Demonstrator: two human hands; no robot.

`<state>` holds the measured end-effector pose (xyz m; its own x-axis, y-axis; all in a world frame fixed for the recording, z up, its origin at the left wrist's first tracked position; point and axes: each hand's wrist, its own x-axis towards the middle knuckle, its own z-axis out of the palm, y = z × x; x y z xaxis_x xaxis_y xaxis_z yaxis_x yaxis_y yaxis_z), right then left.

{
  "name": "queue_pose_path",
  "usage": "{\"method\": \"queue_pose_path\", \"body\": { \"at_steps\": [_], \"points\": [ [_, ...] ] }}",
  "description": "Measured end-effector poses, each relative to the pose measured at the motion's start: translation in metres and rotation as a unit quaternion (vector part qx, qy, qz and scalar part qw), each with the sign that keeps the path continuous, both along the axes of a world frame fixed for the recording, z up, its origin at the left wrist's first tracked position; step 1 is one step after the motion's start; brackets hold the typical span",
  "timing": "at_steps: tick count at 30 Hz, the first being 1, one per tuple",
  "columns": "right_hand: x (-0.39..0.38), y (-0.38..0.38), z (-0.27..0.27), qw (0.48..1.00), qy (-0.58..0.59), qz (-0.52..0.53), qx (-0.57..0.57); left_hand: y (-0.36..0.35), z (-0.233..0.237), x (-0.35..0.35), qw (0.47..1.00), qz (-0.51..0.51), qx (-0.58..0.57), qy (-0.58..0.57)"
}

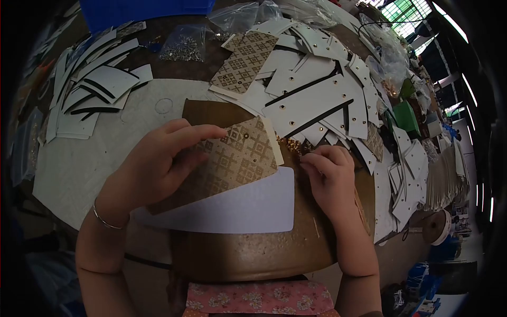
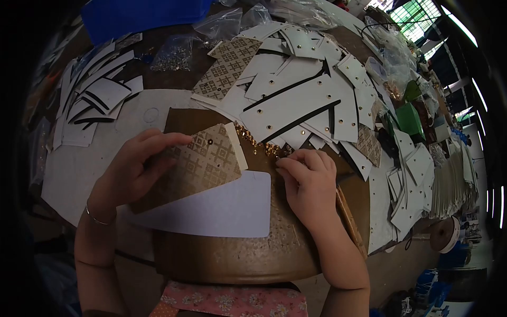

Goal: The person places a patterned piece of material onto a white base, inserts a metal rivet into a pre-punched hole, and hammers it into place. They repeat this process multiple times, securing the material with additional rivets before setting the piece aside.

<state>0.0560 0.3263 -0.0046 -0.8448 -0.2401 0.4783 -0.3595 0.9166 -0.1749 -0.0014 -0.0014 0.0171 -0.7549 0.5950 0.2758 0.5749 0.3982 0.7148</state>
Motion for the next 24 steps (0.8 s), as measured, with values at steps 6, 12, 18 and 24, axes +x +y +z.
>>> {"method": "queue_pose_path", "body": {
  "at_steps": [6, 12, 18, 24],
  "points": [
    [0.033, -0.027, 0.000, 0.969, -0.120, 0.188, -0.108, 0.002, -0.003, -0.001, 1.000, -0.011, 0.016, 0.012],
    [0.037, -0.032, -0.016, 0.955, -0.098, 0.264, -0.088, 0.003, 0.002, 0.003, 0.999, -0.011, -0.008, -0.035],
    [0.033, -0.032, -0.008, 0.944, -0.115, 0.295, -0.090, 0.003, 0.005, 0.005, 0.998, -0.022, -0.011, -0.057],
    [0.032, -0.019, 0.004, 0.910, -0.187, 0.184, -0.320, 0.005, 0.011, 0.011, 0.994, -0.039, -0.030, -0.094]
  ]
}}
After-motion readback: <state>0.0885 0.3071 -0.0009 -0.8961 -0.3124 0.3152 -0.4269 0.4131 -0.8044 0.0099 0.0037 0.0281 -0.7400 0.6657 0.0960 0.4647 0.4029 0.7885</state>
